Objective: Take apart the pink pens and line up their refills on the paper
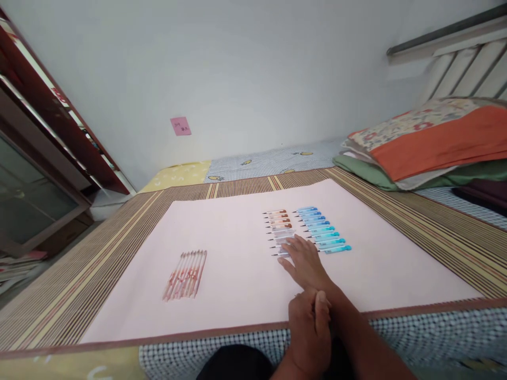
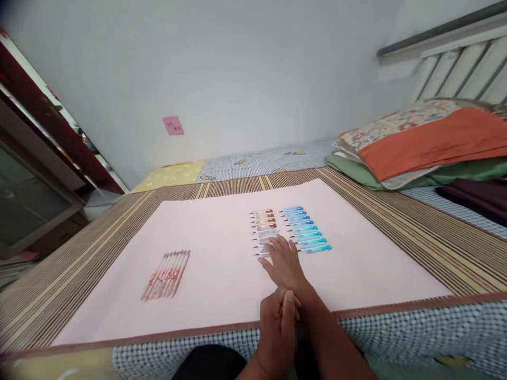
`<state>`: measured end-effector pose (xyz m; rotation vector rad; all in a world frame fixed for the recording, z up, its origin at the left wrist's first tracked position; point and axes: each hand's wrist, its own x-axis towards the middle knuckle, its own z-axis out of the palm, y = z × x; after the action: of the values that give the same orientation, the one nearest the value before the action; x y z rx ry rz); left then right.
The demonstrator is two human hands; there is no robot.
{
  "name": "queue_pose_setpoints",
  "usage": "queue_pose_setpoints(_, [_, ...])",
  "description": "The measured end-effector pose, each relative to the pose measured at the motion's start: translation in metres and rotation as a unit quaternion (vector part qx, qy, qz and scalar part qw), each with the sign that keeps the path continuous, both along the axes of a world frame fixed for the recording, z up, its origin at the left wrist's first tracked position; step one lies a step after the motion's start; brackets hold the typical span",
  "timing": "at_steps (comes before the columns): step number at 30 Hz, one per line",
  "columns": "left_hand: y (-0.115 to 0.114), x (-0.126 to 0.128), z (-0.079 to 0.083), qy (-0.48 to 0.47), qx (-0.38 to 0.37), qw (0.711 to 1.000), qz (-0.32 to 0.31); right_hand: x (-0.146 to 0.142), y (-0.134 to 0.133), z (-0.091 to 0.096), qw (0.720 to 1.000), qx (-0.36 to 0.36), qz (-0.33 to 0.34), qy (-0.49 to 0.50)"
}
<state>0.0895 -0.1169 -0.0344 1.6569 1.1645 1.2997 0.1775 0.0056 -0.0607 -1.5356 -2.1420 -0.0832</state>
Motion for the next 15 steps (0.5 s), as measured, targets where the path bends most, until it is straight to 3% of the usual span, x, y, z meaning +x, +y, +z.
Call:
queue_pose_setpoints(8, [0.0, 0.001, 0.0, -0.004, -0.015, 1.0, 0.002, -0.005, 0.0, -0.002, 1.0, -0.008, -0.017, -0.001])
queue_pose_setpoints(15, [0.002, 0.002, -0.005, -0.013, -0.02, 1.0, 0.003, -0.001, 0.009, 0.017, 1.0, -0.013, -0.012, -0.009])
